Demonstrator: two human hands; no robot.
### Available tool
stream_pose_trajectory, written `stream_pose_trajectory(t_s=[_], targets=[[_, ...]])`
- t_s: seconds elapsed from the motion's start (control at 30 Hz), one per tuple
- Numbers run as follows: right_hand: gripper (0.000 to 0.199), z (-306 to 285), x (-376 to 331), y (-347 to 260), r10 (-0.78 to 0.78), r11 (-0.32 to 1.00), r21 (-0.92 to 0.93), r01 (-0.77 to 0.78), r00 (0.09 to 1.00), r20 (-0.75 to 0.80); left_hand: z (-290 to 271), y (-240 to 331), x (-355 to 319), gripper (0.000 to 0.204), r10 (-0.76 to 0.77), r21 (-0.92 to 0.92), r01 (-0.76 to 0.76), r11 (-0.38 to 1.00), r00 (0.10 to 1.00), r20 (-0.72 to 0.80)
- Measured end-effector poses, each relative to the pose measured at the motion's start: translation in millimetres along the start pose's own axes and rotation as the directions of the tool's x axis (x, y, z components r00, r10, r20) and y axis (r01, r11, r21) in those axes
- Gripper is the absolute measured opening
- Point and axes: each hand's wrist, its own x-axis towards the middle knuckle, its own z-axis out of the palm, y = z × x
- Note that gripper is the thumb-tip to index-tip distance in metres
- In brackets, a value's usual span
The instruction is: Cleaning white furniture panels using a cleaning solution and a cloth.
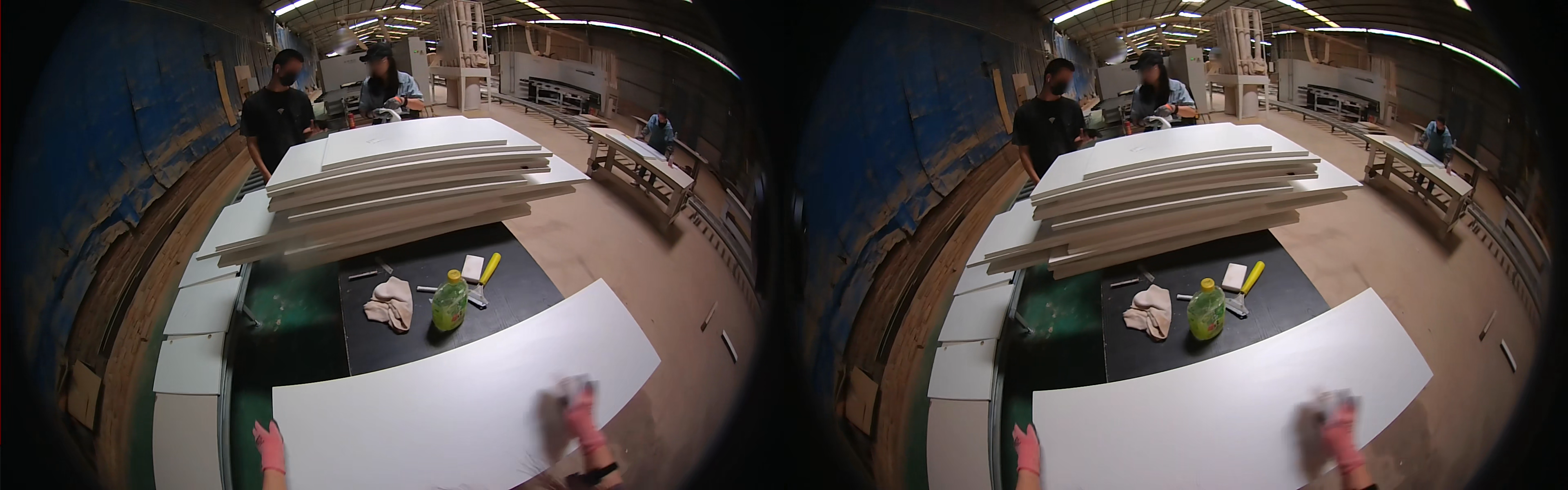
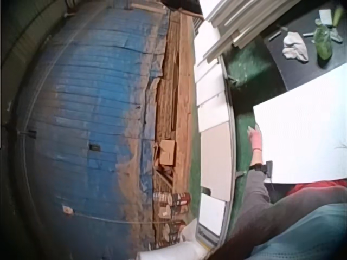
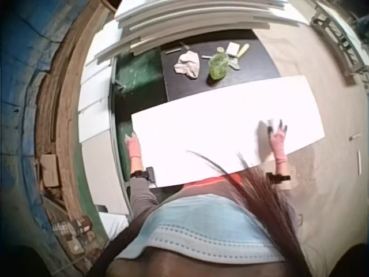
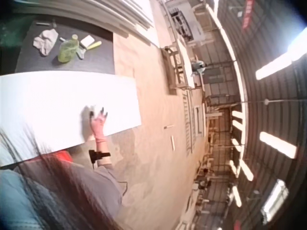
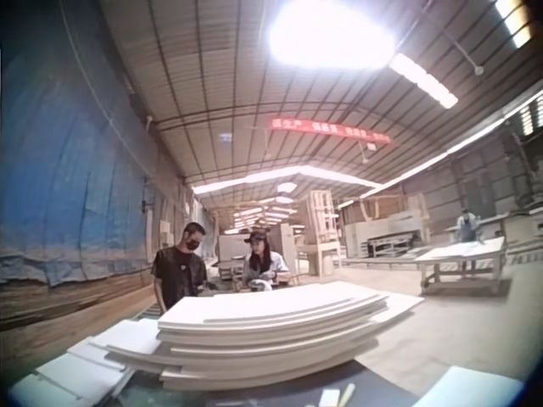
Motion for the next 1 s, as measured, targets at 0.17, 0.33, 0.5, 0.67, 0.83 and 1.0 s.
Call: stream_pose_trajectory(t_s=[0.17,0.33,0.5,0.67,0.83,1.0], targets=[[0.069,-9,24,-190,-0.682,0.725,0.345,0.596,0.689,0.245,47,101,17,0.055,0.271,0.209,-0.247,0.946,0.958,-0.094],[0.06,49,95,-142,-0.298,0.932,0.25,0.262,0.947,0.119,97,154,16,0.046,0.355,0.149,-0.361,0.92,0.932,0.069],[0.056,60,131,75,0.477,0.871,-0.068,-0.487,0.87,-0.122,108,174,8,0.036,0.257,0.468,-0.38,0.798,0.917,0.306],[0.052,20,55,231,0.87,0.342,-0.168,-0.924,0.379,-0.316,156,137,34,0.031,0.519,0.555,-0.531,0.641,0.832,0.196],[0.055,29,-2,236,0.739,0.573,-0.046,-0.818,0.54,-0.403,187,109,67,0.023,0.571,0.706,-0.551,0.444,0.782,0.251],[0.069,1,-22,36,0.391,0.92,-0.026,-0.39,0.919,0.046,143,88,103,0.041,0.435,0.606,-0.459,0.65,0.878,0.198]])
